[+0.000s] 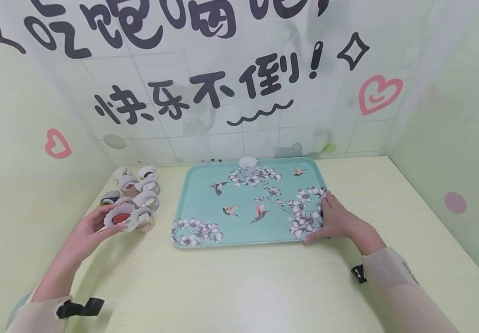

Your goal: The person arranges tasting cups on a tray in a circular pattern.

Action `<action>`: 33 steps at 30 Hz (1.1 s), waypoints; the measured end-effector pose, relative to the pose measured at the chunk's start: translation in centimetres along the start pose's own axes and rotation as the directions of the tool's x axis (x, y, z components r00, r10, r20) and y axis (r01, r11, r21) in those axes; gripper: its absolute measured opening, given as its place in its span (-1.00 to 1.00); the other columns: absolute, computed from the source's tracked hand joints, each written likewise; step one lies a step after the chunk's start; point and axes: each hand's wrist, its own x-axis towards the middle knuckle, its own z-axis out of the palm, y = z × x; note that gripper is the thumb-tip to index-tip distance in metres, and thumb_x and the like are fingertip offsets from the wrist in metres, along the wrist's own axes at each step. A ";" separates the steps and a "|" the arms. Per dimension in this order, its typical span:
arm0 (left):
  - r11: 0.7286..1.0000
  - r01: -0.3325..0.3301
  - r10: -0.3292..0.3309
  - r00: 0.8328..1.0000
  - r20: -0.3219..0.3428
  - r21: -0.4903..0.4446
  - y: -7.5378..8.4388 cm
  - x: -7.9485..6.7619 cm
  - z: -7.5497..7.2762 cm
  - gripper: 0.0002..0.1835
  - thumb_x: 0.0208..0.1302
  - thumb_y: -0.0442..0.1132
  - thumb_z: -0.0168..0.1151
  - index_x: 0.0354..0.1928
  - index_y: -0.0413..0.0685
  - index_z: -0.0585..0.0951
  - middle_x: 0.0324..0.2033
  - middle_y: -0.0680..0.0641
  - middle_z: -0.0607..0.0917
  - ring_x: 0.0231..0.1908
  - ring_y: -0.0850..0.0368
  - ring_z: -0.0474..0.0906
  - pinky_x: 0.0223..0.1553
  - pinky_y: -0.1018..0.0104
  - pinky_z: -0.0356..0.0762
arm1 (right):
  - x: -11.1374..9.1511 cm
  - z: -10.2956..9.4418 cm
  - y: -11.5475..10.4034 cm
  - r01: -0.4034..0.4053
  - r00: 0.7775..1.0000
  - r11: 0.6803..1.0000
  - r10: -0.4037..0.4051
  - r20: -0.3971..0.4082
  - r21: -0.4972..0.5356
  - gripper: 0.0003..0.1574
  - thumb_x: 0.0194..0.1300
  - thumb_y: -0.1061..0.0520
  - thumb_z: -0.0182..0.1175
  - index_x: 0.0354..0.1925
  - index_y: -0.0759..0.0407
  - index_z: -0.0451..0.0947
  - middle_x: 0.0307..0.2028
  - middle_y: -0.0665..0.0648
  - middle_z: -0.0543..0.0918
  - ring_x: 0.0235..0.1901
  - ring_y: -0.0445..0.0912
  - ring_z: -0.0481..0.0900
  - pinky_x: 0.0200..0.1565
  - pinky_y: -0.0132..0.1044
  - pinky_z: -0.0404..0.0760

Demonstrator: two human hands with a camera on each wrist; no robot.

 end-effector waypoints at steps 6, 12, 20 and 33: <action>1.000 -0.007 0.007 1.000 0.019 -0.001 0.4 0.4 0.2 -0.35 0.34 -0.21 0.31 0.37 -0.28 0.32 0.25 -0.31 0.47 0.02 0.70 0.37 -0.10 0.82 0.44 | 0.0 0.0 -0.1 0.002 1.000 1.000 -0.002 0.000 0.002 0.77 -0.18 -0.31 0.57 0.39 0.77 -0.26 0.42 0.75 -0.29 0.44 0.58 -0.27 0.42 0.44 -0.06; 1.000 0.000 0.000 0.999 0.049 0.011 0.7 1.1 0.6 -0.32 0.34 -0.18 0.32 0.41 -0.21 0.30 0.28 -0.33 0.48 0.30 -0.28 0.44 -0.07 0.84 0.40 | 0.0 -0.1 0.0 -0.002 1.000 1.000 0.002 0.004 0.000 0.77 -0.18 -0.31 0.57 0.39 0.76 -0.27 0.42 0.75 -0.29 0.44 0.57 -0.28 0.41 0.44 -0.05; 0.999 -0.034 0.034 0.997 0.067 -0.005 1.3 2.1 1.3 -0.37 0.31 -0.23 0.34 0.34 -0.26 0.35 0.22 -0.33 0.53 0.23 -0.14 0.50 -0.05 0.81 0.42 | 0.2 -0.2 0.2 -0.004 1.000 1.000 0.004 0.006 -0.007 0.77 -0.17 -0.32 0.57 0.40 0.76 -0.28 0.42 0.75 -0.30 0.45 0.56 -0.29 0.41 0.44 -0.05; 0.999 -0.006 0.010 0.995 0.098 -0.040 2.5 3.2 3.2 -0.37 0.29 -0.20 0.36 0.34 -0.20 0.38 0.22 -0.28 0.52 0.21 -0.18 0.49 -0.05 0.74 0.47 | 0.1 -0.1 0.1 -0.004 1.000 1.000 0.004 0.003 -0.006 0.77 -0.18 -0.33 0.56 0.40 0.76 -0.25 0.42 0.75 -0.29 0.45 0.56 -0.27 0.42 0.43 -0.04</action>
